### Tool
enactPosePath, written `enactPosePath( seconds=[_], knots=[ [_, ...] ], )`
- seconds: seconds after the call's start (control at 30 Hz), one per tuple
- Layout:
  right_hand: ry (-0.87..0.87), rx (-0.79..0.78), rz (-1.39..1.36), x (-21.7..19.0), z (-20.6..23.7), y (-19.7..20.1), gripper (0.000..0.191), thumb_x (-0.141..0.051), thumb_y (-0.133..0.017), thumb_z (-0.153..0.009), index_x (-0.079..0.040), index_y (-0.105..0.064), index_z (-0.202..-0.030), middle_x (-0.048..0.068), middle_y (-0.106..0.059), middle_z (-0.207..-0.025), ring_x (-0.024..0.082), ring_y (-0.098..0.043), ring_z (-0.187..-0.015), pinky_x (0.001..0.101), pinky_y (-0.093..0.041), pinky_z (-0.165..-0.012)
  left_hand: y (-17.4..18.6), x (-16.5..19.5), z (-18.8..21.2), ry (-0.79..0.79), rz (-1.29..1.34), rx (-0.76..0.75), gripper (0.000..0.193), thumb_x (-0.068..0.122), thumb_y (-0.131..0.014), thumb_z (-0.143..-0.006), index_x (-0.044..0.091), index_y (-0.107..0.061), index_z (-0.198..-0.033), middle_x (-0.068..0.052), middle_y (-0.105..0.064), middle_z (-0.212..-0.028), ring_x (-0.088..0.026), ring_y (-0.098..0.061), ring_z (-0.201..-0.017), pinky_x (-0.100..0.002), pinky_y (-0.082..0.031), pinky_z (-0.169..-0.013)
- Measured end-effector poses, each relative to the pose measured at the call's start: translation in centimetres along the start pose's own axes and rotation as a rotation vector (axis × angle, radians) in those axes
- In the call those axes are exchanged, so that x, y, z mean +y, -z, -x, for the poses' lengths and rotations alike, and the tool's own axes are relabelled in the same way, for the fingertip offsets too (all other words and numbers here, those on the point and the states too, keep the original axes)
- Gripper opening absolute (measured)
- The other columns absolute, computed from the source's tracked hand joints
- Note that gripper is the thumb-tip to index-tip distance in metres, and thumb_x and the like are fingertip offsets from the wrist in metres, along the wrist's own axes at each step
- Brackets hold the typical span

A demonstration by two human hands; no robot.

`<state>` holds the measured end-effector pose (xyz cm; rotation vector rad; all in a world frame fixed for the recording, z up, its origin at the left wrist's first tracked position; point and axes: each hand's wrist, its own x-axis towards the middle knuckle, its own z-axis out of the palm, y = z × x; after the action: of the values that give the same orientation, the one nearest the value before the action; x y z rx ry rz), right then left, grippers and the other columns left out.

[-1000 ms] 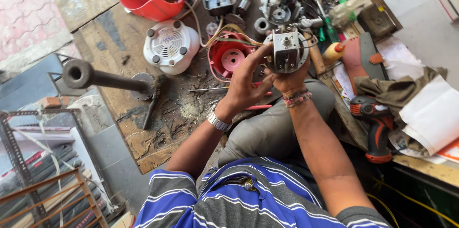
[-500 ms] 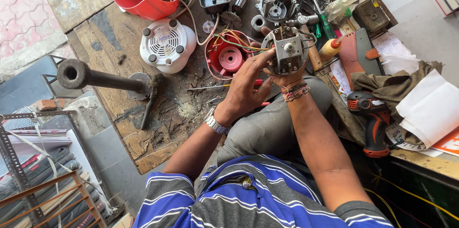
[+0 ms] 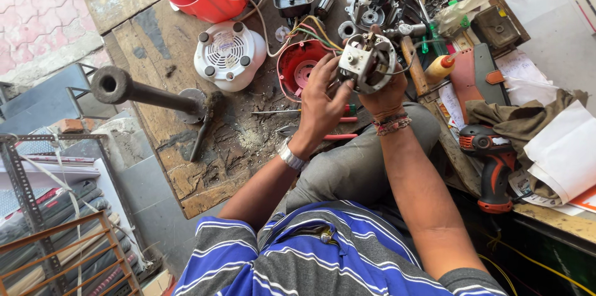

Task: The person disassembles a small electrical appliance motor on a cluttered workbench, using a screwdriver and hammer to remove components and separate parts. They handle wires, a motor housing, and internal components, placing removed pieces on the table.

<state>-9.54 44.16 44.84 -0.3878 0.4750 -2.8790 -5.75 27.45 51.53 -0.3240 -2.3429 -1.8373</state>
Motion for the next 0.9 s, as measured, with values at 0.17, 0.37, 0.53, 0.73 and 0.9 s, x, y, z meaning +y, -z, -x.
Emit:
enactPosePath(
  seconds=[0.17, 0.37, 0.53, 0.73, 0.9],
  knots=[
    [0.104, 0.121, 0.165, 0.5, 0.4, -0.5, 0.075, -0.032, -0.061, -0.109, -0.014, -0.020, -0.170, 0.012, -0.054, -0.154, 0.026, -0.056, -0.141, 0.0434, -0.049, -0.121, 0.4, -3.9, -1.1, 0.288, 0.546, -0.132, 0.053, 0.008, -0.065, -0.102, -0.003, -0.049, -0.151, -0.013, -0.069, -0.132, -0.017, -0.066, -0.115, -0.032, -0.057, -0.097],
    [0.195, 0.151, 0.459, 0.5, 0.6, -0.9, 0.081, -0.034, -0.067, -0.107, -0.014, -0.020, -0.169, 0.009, -0.055, -0.152, 0.021, -0.056, -0.141, 0.0389, -0.048, -0.122, 0.8, -6.6, -2.2, 0.267, 0.840, -0.246, 0.054, 0.007, -0.066, -0.103, -0.005, -0.045, -0.151, -0.011, -0.065, -0.136, -0.016, -0.065, -0.121, -0.032, -0.054, -0.106],
    [0.215, 0.157, 0.507, 0.3, 0.6, -0.9, 0.081, -0.036, -0.073, -0.103, -0.013, -0.026, -0.165, 0.006, -0.054, -0.151, 0.020, -0.056, -0.140, 0.0380, -0.049, -0.119, 0.6, -7.4, -3.2, 0.269, 0.872, -0.263, 0.051, 0.006, -0.071, -0.100, -0.006, -0.050, -0.145, -0.012, -0.067, -0.132, -0.017, -0.067, -0.119, -0.032, -0.056, -0.103],
    [0.214, 0.148, 0.585, 0.0, 0.6, -0.6, 0.077, -0.040, -0.075, -0.101, -0.013, -0.035, -0.160, 0.006, -0.056, -0.149, 0.019, -0.057, -0.138, 0.0361, -0.051, -0.118, 0.2, -7.9, -3.7, 0.304, 0.918, -0.234, 0.049, 0.005, -0.077, -0.095, -0.005, -0.056, -0.138, -0.011, -0.070, -0.125, -0.016, -0.069, -0.113, -0.031, -0.058, -0.098],
    [0.218, 0.144, 0.541, 0.2, 0.5, -0.1, 0.074, -0.039, -0.077, -0.100, -0.014, -0.036, -0.156, 0.005, -0.055, -0.146, 0.018, -0.056, -0.137, 0.0364, -0.051, -0.118, -0.1, -8.6, -4.1, 0.322, 0.983, -0.229, 0.046, 0.003, -0.078, -0.094, -0.005, -0.059, -0.135, -0.012, -0.071, -0.122, -0.017, -0.069, -0.110, -0.031, -0.058, -0.097]
  ],
)
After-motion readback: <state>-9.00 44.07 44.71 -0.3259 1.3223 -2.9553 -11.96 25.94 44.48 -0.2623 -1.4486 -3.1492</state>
